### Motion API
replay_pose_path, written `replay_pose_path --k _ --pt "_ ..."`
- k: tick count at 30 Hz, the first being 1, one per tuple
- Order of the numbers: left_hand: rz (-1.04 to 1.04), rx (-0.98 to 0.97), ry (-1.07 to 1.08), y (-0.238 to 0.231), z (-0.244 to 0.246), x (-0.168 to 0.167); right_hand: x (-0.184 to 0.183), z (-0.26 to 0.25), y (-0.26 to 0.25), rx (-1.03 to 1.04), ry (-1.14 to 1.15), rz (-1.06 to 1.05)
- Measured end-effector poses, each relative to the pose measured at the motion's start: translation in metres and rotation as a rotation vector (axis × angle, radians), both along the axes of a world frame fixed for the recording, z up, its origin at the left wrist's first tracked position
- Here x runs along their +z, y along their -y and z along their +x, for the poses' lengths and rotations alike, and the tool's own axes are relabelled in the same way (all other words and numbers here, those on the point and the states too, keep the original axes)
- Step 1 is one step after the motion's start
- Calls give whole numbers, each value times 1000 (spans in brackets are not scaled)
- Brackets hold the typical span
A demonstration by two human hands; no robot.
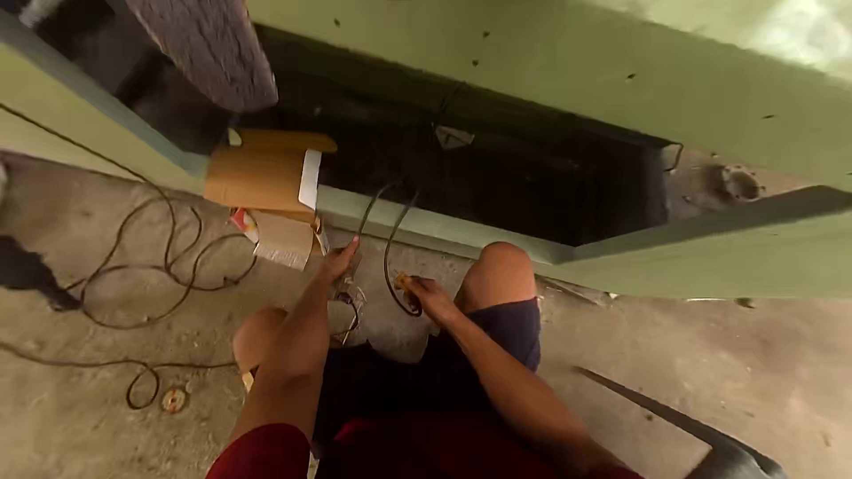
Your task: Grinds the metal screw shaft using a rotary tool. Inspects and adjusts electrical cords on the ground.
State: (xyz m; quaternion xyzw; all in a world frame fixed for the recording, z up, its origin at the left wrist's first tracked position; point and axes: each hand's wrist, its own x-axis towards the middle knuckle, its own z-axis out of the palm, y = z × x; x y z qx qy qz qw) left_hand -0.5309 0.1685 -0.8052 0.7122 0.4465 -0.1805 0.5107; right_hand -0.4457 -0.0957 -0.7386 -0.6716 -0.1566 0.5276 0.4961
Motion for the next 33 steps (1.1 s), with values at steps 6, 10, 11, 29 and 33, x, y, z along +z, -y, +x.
replay_pose_path --k 6,10,11,29,33 --pt "158 -73 22 0 3 -28 13 15 39 -152 -139 335" --pt "196 -103 -61 -6 4 -32 9 8 34 -195 -172 355" --pt "205 -113 -67 -5 5 -35 7 5 34 -202 -191 358" --pt "361 -147 -138 24 57 39 38 8 67 -281 -453 691" --pt "181 -289 641 71 22 136 47 13 61 -209 -448 730"
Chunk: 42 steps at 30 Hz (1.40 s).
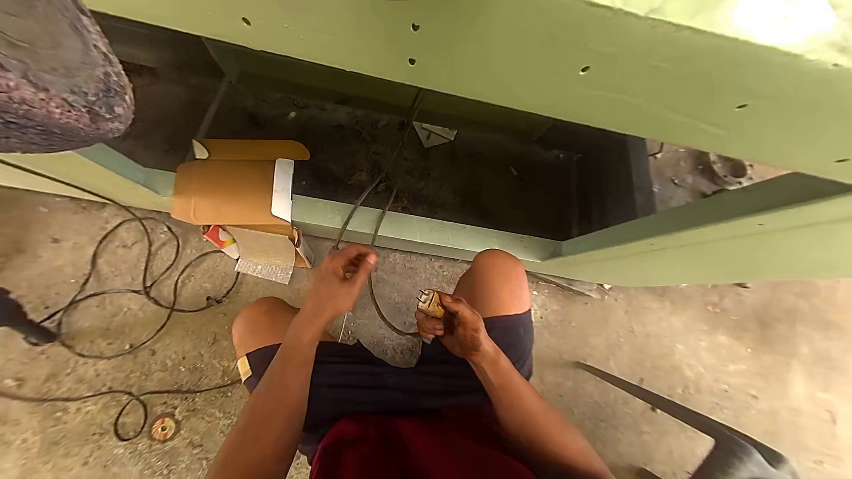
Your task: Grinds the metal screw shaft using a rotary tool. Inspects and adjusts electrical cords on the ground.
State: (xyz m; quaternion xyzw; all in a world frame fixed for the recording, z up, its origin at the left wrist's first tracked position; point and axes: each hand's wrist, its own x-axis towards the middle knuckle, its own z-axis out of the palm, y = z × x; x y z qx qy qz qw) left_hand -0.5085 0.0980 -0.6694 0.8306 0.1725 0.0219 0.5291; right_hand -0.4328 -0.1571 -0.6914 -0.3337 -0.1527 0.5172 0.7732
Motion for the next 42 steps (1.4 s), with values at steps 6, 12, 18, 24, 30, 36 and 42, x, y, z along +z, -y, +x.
replay_pose_path --k 6,12,18,24,30,36,42 --pt "-49 -264 417 38 -30 46 9 5 -17 144 55 59" --pt "52 -278 470 37 -43 44 15 4 -18 234 57 58" --pt "86 -243 528 43 -53 45 18 2 -19 320 20 79" --pt "86 -258 563 47 -56 53 24 1 -17 366 -14 131" --pt "106 -285 592 52 -55 60 29 -1 -12 373 -21 169" --pt "89 -308 584 51 -56 64 32 -3 -11 368 -13 191" --pt "-10 -255 463 43 -65 61 35 -3 -13 324 21 183"
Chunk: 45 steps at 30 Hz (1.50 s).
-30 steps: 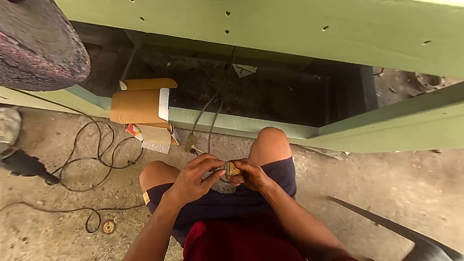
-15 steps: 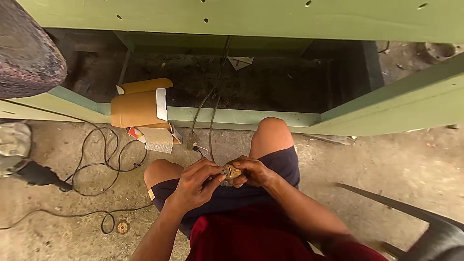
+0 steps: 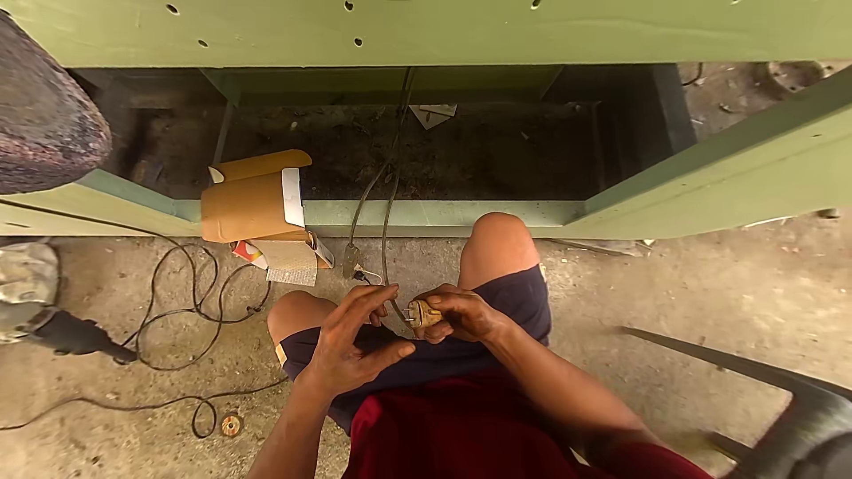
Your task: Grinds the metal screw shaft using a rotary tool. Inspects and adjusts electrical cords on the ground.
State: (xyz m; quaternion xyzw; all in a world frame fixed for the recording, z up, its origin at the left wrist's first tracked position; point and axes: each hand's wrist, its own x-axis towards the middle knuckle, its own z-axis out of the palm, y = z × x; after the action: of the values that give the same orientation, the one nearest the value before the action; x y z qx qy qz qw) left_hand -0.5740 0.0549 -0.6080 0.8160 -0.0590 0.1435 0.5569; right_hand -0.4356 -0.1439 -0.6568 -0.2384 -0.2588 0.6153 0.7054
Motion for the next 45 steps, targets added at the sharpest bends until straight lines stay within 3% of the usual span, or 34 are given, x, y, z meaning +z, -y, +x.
replay_pose_path --k 13,22,30,41,45 --pt "94 -56 61 8 -3 0 -3 -12 6 0 40 -56" --pt "221 -59 140 7 5 10 22 -18 12 -497 718 -12" --pt "209 -77 202 22 17 20 31 -24 16 -704 1010 31" --pt "160 -30 271 42 28 17 35 -16 24 -764 1044 47" --pt "71 1 202 44 20 -13 13 -24 26 -704 961 -61"
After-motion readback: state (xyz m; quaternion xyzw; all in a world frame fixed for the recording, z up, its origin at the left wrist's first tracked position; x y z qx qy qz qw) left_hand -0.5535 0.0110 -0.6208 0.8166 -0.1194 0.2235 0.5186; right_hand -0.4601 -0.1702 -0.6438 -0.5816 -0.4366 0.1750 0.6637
